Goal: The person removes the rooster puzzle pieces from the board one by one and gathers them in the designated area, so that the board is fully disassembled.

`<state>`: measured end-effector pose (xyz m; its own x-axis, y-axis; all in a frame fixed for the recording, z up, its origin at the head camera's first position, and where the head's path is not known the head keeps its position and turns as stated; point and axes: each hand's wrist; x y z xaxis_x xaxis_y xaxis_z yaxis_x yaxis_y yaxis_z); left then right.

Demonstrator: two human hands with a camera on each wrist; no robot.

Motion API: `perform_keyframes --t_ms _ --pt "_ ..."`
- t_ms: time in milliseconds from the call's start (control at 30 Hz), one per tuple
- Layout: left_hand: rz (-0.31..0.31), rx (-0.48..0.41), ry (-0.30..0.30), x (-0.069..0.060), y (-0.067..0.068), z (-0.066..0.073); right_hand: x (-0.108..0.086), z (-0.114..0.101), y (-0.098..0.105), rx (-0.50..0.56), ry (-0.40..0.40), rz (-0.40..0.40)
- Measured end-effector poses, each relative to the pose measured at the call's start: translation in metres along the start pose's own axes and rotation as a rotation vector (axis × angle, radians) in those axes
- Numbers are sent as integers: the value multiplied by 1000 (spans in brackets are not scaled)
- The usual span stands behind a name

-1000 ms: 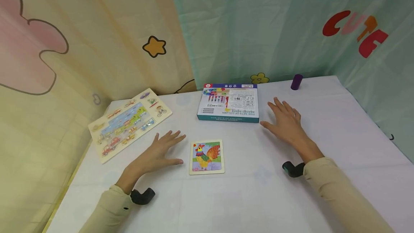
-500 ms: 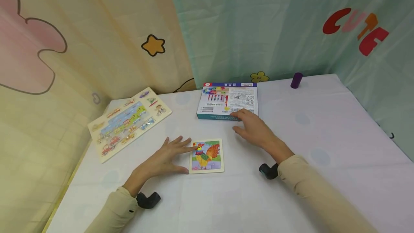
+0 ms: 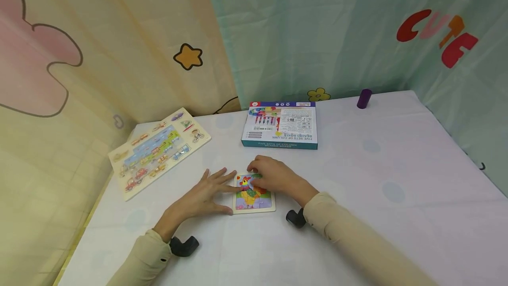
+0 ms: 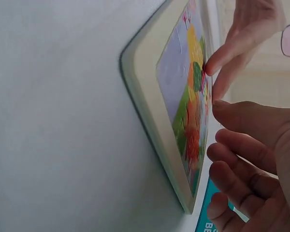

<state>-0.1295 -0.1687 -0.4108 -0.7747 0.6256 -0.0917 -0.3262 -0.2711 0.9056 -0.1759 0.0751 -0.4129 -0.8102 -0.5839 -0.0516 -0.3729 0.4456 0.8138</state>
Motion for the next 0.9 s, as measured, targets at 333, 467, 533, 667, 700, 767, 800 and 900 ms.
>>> perform_keyframes --t_ms 333,467,533,667,700,767,800,900 --pt "-21 21 -18 1 2 1 6 -11 -12 -46 8 13" --pt "-21 32 -36 1 3 1 10 -15 -10 -45 -26 -18" --pt "-19 37 -43 1 3 1 13 -17 -9 -48 -30 -39" --pt "-24 39 -46 1 3 2 16 -21 -8 -61 -31 -77" --pt "-26 40 -45 1 3 2 16 -22 -7 -69 -33 -86" --pt "-26 47 -43 1 3 2 16 -25 -6 -79 -38 -98" --pt "-25 48 -41 1 2 2 16 -26 -6 -86 -39 -101" --pt "-24 58 -36 2 1 1 16 -28 -5 -87 -41 -107"
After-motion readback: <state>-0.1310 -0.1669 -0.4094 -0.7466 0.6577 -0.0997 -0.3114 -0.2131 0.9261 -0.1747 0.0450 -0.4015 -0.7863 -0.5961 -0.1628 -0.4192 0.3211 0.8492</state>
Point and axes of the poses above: each hand's wrist, its own x-axis towards the middle knuckle, its own y-axis out of the back of the hand, z = x × y, and after that the axes turned 2 degrees about z, right-handed
